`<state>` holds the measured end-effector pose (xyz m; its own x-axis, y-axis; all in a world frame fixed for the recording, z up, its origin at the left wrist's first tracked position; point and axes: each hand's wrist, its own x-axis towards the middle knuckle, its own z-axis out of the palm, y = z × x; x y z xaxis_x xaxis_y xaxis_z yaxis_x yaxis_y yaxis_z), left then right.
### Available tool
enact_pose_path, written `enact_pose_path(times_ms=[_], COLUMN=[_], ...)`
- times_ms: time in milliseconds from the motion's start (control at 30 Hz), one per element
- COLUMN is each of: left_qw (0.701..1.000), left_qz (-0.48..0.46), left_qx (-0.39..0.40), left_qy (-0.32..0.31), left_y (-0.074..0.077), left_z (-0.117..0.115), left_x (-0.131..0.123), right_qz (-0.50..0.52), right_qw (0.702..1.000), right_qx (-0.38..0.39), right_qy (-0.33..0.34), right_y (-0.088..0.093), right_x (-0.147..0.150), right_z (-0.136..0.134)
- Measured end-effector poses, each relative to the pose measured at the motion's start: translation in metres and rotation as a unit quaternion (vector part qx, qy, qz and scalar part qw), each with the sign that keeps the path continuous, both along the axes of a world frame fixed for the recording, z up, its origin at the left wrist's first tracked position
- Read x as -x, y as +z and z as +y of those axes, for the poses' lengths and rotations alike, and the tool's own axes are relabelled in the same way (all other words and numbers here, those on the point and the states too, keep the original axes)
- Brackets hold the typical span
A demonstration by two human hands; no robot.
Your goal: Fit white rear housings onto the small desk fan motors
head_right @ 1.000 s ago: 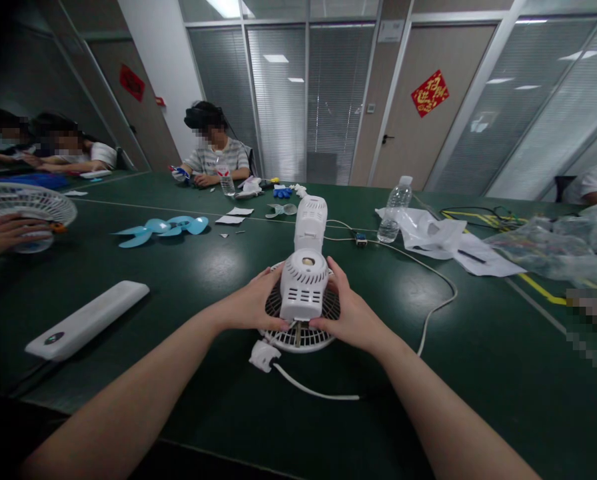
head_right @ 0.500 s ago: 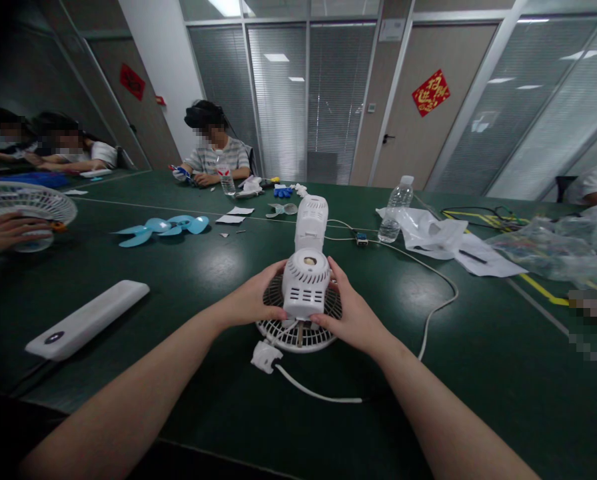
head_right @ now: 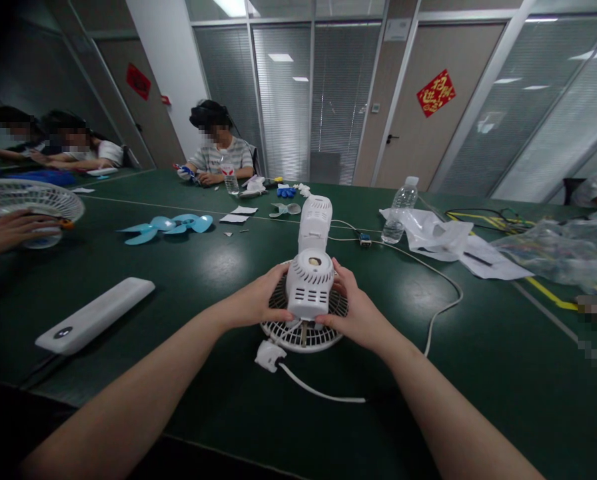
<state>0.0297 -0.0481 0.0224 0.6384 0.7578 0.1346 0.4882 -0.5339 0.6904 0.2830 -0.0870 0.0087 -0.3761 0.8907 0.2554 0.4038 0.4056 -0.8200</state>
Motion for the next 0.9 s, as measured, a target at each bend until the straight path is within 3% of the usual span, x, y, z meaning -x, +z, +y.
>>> enact_pose_path(times_ms=[567, 900], left_qw=[0.999, 1.000], left_qz=[-0.020, -0.012], left_qx=[0.042, 0.026], left_qy=[-0.008, -0.001], left_y=[0.0032, 0.0041], left_z=[-0.0038, -0.0019], left_x=[-0.0022, -0.0027], right_qz=[-0.033, -0.032], right_qw=[0.999, 0.999], right_qx=[0.006, 0.004], right_qy=[0.001, -0.003], right_y=[0.0020, -0.0026], right_x=[0.0004, 0.0000], right_z=[-0.0015, -0.0006])
